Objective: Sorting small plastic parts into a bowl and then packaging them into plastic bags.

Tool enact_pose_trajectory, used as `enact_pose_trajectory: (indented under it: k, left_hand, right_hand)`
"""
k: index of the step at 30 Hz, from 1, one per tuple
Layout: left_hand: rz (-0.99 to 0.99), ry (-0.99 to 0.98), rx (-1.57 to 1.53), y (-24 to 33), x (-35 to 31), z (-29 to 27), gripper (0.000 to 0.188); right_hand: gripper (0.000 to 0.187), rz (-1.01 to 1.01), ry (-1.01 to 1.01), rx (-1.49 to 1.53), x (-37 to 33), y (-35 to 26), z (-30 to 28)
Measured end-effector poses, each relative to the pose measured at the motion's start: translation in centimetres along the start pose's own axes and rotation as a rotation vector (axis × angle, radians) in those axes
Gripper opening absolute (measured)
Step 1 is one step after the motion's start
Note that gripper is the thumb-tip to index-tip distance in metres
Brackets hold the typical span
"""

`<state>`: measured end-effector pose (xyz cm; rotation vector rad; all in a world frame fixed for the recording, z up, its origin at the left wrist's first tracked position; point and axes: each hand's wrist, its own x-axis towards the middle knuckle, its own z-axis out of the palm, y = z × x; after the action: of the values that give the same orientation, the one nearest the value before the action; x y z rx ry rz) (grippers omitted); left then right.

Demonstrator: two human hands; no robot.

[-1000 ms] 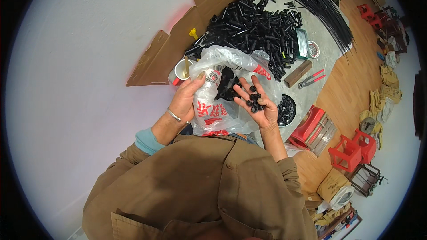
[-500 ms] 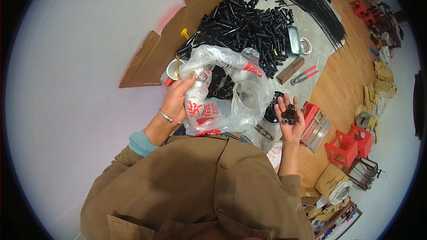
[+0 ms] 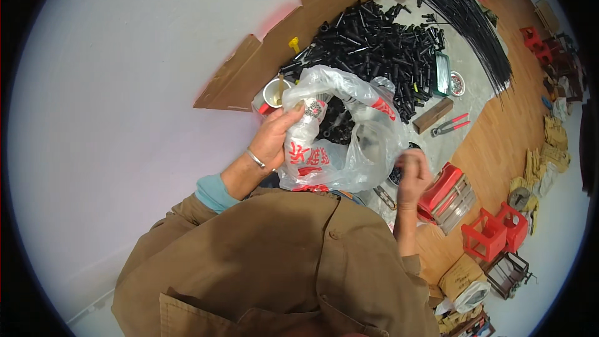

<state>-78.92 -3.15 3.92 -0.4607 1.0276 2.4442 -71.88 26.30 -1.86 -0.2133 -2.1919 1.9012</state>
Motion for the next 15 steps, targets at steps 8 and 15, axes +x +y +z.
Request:
enact_pose_trajectory:
  k: [8,15]
  left_hand:
    - [0.005,0.002,0.005,0.2,-0.1,-0.1,0.031]
    - [0.007,-0.002,0.006,0.4,0.3,-1.0,0.036]
  right_hand:
    - [0.037,0.011,-0.513,-0.782,2.9,7.6,15.1]
    - [0.034,0.037,-0.441,-0.463,3.4,6.3,12.9]
